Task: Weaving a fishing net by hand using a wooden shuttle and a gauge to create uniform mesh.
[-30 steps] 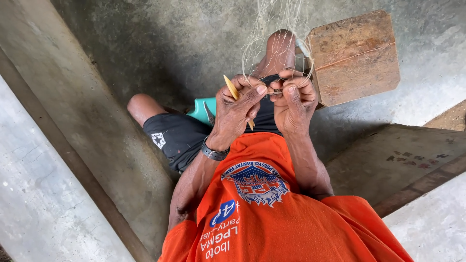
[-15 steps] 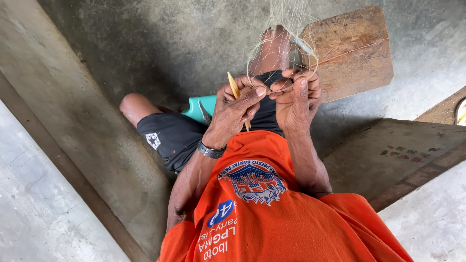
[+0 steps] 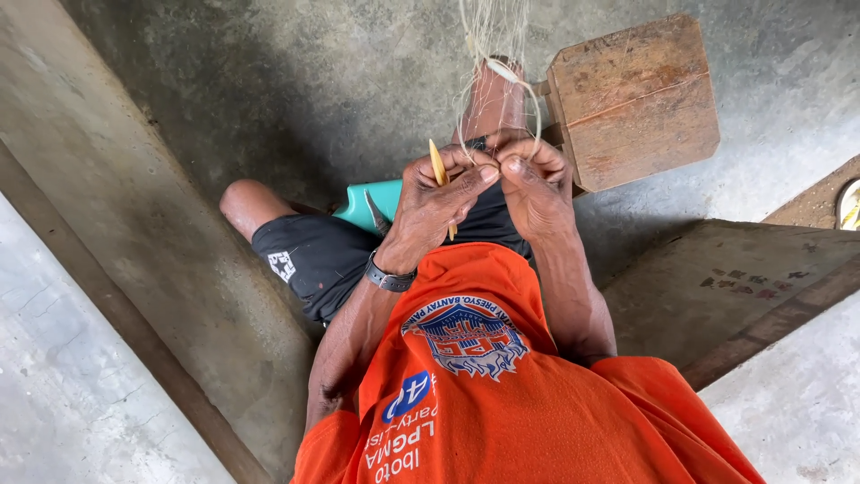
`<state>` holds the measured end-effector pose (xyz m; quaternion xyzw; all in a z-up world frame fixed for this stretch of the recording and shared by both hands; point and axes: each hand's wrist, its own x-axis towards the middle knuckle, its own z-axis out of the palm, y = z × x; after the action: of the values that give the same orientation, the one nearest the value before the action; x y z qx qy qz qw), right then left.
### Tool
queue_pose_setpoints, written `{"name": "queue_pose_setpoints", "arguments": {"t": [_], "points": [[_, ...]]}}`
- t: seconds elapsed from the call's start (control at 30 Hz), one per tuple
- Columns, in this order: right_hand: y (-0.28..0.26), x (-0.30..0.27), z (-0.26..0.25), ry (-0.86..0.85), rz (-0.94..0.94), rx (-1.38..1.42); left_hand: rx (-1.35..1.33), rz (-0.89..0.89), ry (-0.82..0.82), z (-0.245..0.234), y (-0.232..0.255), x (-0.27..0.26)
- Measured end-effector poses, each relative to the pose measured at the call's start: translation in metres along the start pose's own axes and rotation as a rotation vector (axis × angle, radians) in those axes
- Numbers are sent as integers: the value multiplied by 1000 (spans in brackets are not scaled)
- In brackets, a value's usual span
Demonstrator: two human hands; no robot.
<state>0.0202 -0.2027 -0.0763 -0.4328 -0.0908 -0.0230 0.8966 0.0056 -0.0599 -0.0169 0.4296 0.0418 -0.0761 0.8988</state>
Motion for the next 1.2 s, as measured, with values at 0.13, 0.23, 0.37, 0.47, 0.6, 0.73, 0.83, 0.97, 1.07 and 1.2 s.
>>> {"name": "queue_pose_setpoints", "arguments": {"t": [0.13,0.23,0.37,0.47,0.6,0.73,0.83,0.97,1.07,1.2], "points": [[14,-8,-20,21,-56,111,-22,-6,22,6,-1,-1],[19,-13,-26,72,-173,125,-60,-31,25,11,-8,3],[15,-15,-22,157,-274,94,-153,-113,15,19,-9,3],[10,-14,-18,203,-262,75,-171,-137,9,23,-7,3],[9,-15,-17,249,-218,77,-191,-154,-11,23,0,2],[8,-19,-26,269,-181,83,-268,-135,-116,12,-5,3],[3,-18,-19,288,-152,127,-297,-117,-120,8,-8,7],[5,-19,-30,280,-117,150,-285,-120,-80,4,-14,11],[7,-16,-31,252,-112,185,-244,-123,-36,5,-13,11],[7,-12,-24,171,-109,250,-227,-141,-21,-9,-30,16]]}}
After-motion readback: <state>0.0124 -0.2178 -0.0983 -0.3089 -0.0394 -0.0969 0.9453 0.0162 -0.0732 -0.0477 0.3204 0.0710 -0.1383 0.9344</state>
